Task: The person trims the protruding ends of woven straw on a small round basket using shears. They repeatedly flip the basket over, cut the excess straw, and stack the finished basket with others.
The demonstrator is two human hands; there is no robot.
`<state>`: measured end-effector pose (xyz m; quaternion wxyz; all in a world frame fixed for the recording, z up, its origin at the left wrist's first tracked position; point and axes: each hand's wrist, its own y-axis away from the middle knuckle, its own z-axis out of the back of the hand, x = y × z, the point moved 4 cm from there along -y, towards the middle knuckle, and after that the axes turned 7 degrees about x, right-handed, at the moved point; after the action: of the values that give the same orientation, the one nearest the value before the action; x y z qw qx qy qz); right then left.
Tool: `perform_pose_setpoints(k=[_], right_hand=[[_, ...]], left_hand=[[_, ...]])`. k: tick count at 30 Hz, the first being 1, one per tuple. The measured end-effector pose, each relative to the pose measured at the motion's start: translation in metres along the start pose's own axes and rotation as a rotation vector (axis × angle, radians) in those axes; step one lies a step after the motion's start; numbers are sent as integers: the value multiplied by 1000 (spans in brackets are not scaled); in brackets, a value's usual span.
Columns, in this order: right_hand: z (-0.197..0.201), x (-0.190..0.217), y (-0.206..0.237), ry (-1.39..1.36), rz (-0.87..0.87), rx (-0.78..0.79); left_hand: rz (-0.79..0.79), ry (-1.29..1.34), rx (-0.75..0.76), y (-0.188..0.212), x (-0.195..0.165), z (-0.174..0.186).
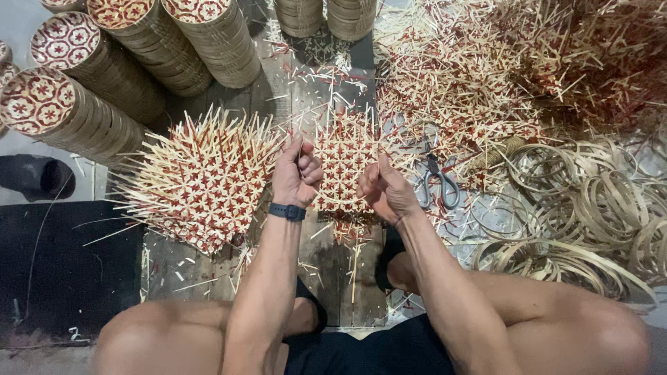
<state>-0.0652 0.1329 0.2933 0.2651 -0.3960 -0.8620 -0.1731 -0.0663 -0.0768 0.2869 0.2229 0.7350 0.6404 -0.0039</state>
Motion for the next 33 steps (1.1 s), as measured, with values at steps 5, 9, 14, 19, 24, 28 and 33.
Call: perform_pose_setpoints(k=[5,9,14,19,24,28,33], right_hand=[[3,-9,1,-6,-10,27],[-17,7,0,61,-44,-36],[-17,40,-2,305,-134,-304],[4,39,-10,360,-200,-336],[24,22,-17,299,-124,-456],[30,23,-16,318,-73,-433],[49,32,-12,698,-112,-469]], left_hand=[[-1,26,-24,-2,0,4],[29,-19,13,2,-3,-6],[129,-372,-58,13,-5,-18],[202,-378,-101,10,20,-10],[217,-278,-171,-1,38,14],[174,-294,-166,-5,37,23],[59,-210,-213,-18,27,39]])
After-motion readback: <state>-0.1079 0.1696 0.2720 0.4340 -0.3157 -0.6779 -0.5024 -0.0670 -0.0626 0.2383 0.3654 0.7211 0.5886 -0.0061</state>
